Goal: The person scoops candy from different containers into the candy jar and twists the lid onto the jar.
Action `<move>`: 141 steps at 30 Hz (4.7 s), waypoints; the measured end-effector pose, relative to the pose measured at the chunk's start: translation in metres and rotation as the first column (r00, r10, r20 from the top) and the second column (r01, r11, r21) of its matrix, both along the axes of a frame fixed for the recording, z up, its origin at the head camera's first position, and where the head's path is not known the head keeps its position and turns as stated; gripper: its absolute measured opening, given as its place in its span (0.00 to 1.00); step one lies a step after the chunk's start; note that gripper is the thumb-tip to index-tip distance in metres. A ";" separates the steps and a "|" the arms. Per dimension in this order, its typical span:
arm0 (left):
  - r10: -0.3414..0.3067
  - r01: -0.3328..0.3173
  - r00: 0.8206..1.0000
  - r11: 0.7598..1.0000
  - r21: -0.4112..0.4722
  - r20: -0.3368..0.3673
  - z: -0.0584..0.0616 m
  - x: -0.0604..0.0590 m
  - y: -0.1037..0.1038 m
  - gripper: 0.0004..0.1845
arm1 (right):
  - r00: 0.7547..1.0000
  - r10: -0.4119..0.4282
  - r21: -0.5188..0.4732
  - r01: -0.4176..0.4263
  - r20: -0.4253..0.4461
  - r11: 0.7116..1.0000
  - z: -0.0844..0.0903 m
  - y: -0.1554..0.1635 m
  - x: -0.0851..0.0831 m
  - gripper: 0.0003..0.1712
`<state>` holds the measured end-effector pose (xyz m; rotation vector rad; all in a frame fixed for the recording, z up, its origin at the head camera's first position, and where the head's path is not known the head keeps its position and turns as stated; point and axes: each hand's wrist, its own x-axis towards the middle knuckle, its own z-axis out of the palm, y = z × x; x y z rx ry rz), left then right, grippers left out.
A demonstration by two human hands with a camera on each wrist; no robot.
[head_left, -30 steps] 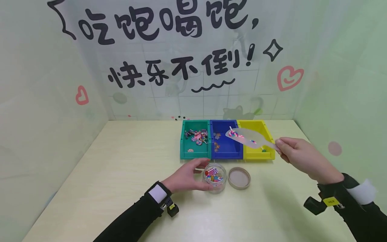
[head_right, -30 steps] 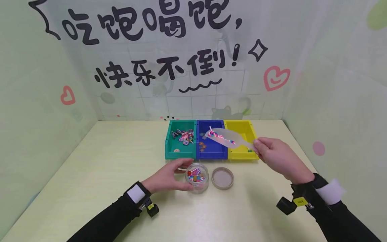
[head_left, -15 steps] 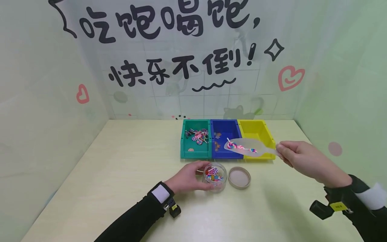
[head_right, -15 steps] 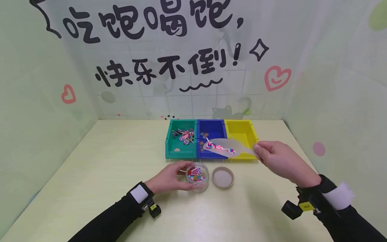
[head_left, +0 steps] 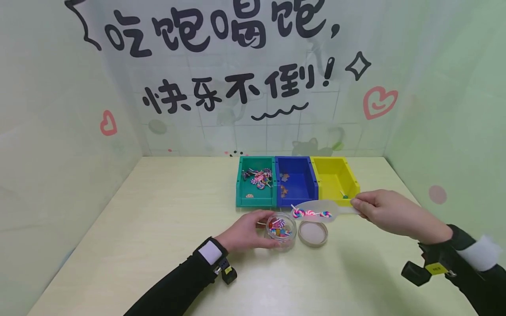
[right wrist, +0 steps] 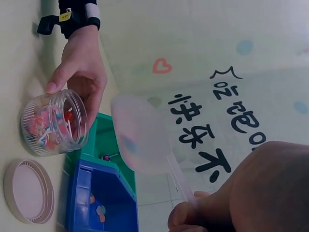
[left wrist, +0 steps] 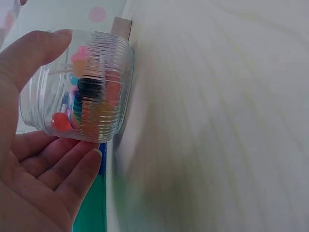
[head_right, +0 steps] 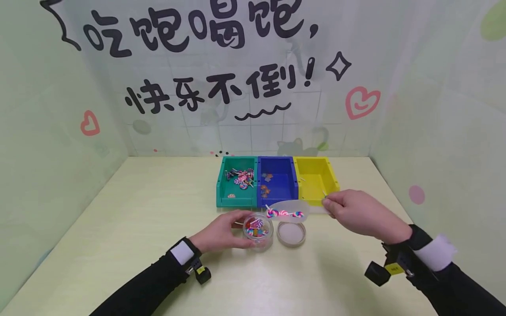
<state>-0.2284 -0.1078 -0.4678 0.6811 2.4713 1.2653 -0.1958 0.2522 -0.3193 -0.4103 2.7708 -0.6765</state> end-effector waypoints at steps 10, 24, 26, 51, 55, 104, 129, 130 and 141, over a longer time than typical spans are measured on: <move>0.005 -0.005 1.000 1.000 0.005 0.012 0.000 0.001 0.000 0.45 | 0.996 0.062 0.090 -0.056 -0.065 0.994 0.001 -0.010 -0.004 0.22; 0.015 -0.015 1.000 1.000 0.002 0.012 -0.002 0.001 0.000 0.46 | 0.992 0.094 0.066 -0.089 -0.084 0.994 0.018 -0.023 -0.004 0.28; 0.013 -0.013 1.000 1.000 0.002 0.012 -0.001 0.001 0.000 0.46 | 0.993 0.090 0.067 -0.085 -0.078 0.994 0.020 -0.025 -0.004 0.28; -0.001 0.000 1.000 1.000 0.011 0.005 0.004 0.002 -0.001 0.46 | 0.997 -0.053 -0.054 0.051 -0.051 0.997 0.027 -0.009 -0.016 0.23; 0.003 -0.003 1.000 1.000 0.018 0.013 0.005 0.002 -0.001 0.46 | 0.990 -0.136 -0.167 0.128 -0.036 0.978 0.026 0.003 -0.026 0.25; 0.016 -0.016 0.999 1.000 0.023 0.028 -0.002 0.002 -0.003 0.47 | 0.860 -0.448 -0.296 0.506 0.245 0.810 -0.114 0.067 -0.061 0.51; 0.017 -0.021 0.998 0.998 0.055 0.056 -0.002 0.002 -0.003 0.45 | 0.999 -0.040 -0.228 0.036 -0.014 0.973 -0.145 -0.028 -0.032 0.60; 0.018 -0.021 0.998 0.998 0.054 0.057 -0.002 0.002 -0.002 0.45 | 0.999 -0.032 -0.216 0.028 -0.014 0.976 -0.149 -0.030 -0.032 0.62; 0.021 -0.023 0.998 0.999 0.045 0.055 -0.001 0.002 -0.003 0.45 | 0.998 -0.024 -0.223 0.011 -0.058 0.975 -0.163 -0.035 -0.028 0.54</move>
